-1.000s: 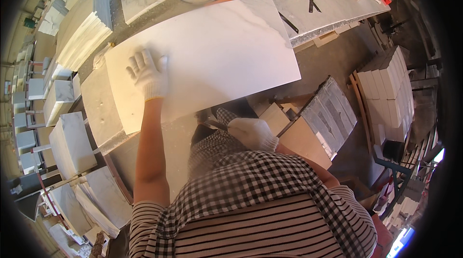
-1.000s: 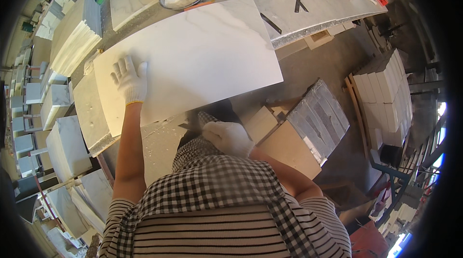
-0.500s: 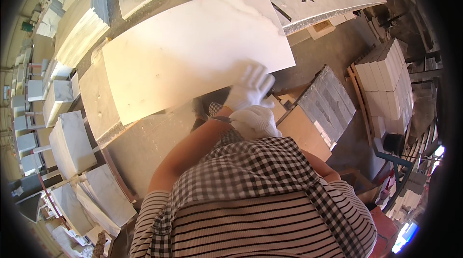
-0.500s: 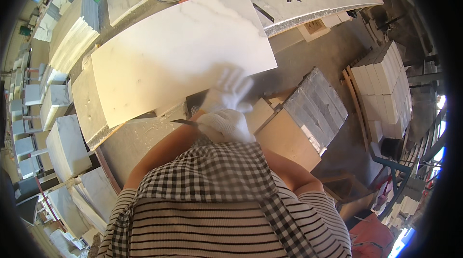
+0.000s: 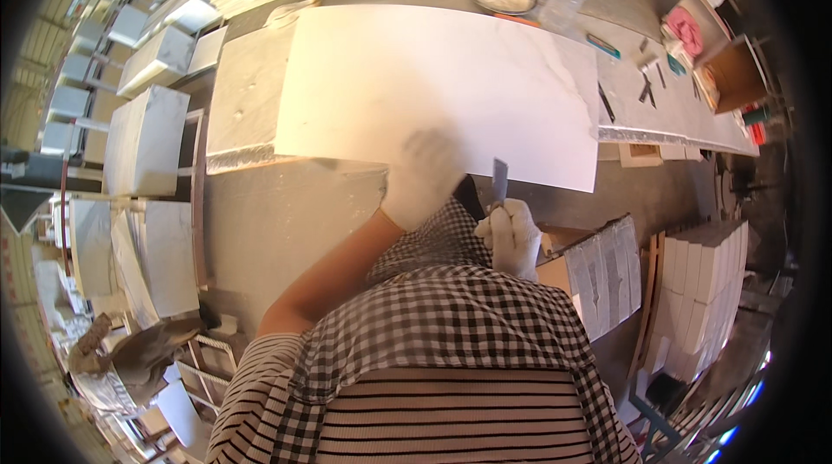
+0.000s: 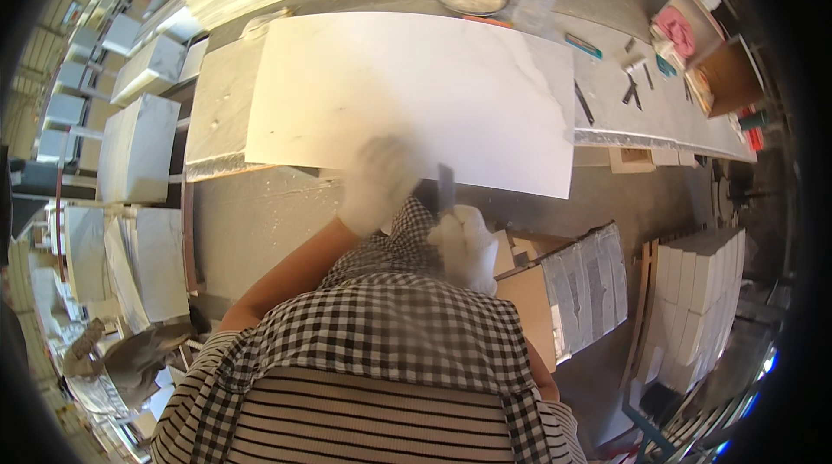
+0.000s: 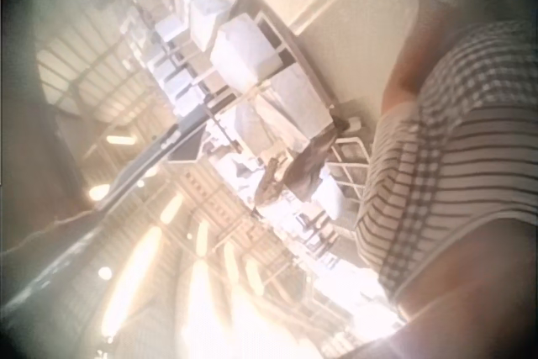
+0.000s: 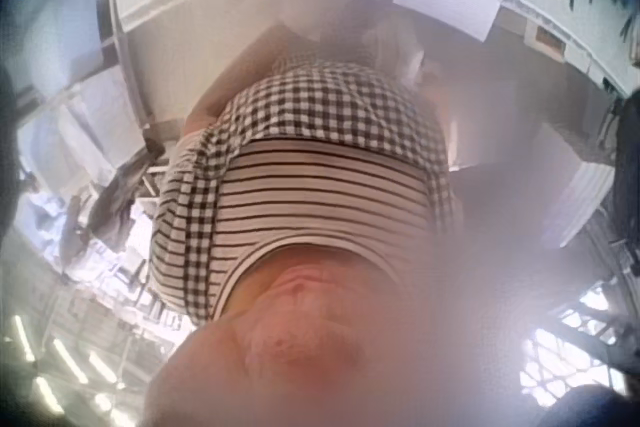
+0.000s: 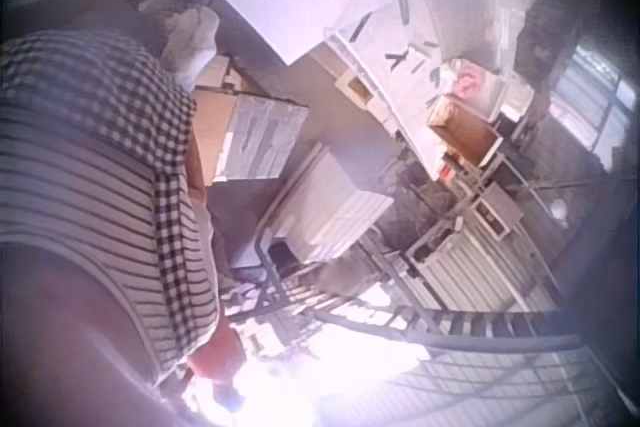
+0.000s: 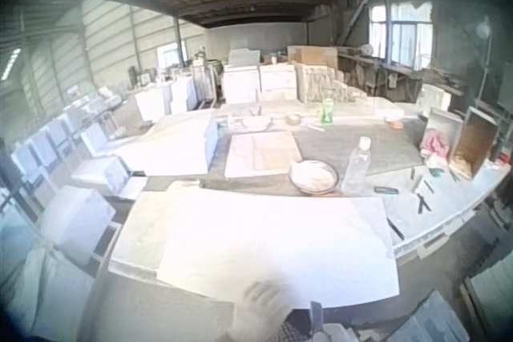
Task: The person scrapes a white foam sheet on a workbench using a small metal scraper. They repeatedly scrape the surface, lift the sheet to inspect it, and continue scraping different areas. Another worker is visible in the background handling similar foam sheets.
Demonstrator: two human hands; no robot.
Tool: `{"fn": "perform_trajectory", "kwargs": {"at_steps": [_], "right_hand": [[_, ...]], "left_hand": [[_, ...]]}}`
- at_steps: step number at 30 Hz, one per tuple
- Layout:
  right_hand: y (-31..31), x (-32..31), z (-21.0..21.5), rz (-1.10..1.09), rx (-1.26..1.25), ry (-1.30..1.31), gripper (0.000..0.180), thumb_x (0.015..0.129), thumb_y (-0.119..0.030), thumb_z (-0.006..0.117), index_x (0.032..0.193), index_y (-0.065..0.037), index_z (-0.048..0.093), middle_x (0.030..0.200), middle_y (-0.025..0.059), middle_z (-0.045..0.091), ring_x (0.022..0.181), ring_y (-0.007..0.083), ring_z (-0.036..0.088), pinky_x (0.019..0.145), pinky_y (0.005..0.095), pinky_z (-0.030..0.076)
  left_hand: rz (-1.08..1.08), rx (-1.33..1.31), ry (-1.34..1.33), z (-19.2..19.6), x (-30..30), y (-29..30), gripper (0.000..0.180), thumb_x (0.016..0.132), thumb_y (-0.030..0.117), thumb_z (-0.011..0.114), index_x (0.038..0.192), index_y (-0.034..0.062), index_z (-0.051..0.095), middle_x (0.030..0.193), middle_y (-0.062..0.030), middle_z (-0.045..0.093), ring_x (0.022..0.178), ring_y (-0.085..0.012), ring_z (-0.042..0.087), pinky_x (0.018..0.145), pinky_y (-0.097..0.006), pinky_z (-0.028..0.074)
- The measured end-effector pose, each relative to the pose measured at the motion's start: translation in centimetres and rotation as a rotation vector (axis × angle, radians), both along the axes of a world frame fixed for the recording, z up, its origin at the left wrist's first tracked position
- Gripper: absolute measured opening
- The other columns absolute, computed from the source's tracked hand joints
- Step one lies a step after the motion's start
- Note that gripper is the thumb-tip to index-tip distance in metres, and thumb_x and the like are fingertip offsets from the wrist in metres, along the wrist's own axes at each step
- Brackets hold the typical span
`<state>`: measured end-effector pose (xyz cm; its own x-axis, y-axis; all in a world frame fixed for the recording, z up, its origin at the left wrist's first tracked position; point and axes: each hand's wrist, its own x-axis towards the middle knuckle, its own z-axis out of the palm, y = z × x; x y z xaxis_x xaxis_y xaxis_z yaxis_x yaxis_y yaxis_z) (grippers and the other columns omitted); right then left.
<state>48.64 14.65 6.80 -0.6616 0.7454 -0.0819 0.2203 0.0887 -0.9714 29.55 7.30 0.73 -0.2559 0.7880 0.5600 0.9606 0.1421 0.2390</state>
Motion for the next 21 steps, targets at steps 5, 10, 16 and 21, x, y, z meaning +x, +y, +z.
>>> {"fn": "perform_trajectory", "kwargs": {"at_steps": [5,10,16,21], "right_hand": [[1.2,-2.3,-0.5,0.044,-0.181,-0.112,0.021,0.098,-0.015,0.055,0.106,0.002,0.062,0.076,0.0073,0.067,0.065,0.0095,0.057,0.061,0.0255,0.048],[2.5,-4.6,0.1,0.115,-0.247,0.007,0.023,0.1,-0.017,0.052,0.112,0.001,0.06,0.083,0.0078,0.067,0.07,0.0094,0.056,0.065,0.0248,0.048],[1.9,-5.5,0.7,0.215,-0.266,0.022,0.026,0.1,-0.016,0.052,0.121,-0.001,0.057,0.093,0.0121,0.069,0.078,0.0191,0.065,0.071,0.0304,0.052],[1.0,-5.1,0.2,0.169,0.283,0.085,0.034,0.099,-0.02,0.052,0.129,-0.004,0.055,0.105,0.0212,0.067,0.091,0.0348,0.067,0.08,0.0386,0.054]], "left_hand": [[0.429,0.145,0.181,0.6,-5.7,-3.5,0.025,0.09,0.025,0.062,0.108,0.0087,0.07,0.114,-0.0096,0.066,0.118,-0.0292,0.057,0.105,-0.045,0.042],[0.444,-0.141,-0.908,5.5,-3.1,-2.7,0.036,0.095,0.033,0.06,0.111,0.0011,0.068,0.107,-0.0172,0.069,0.103,-0.0293,0.064,0.096,-0.04,0.049],[0.078,-0.326,-1.516,8.5,0.6,-0.4,0.044,0.095,0.037,0.058,0.12,0.0014,0.066,0.095,-0.0082,0.068,0.07,-0.0126,0.062,0.046,-0.023,0.047],[0.045,-0.412,-1.643,6.4,1.3,-0.1,0.035,0.098,0.027,0.057,0.112,-0.0031,0.065,0.082,-0.0081,0.067,0.064,-0.0144,0.064,0.044,-0.026,0.049]]}}
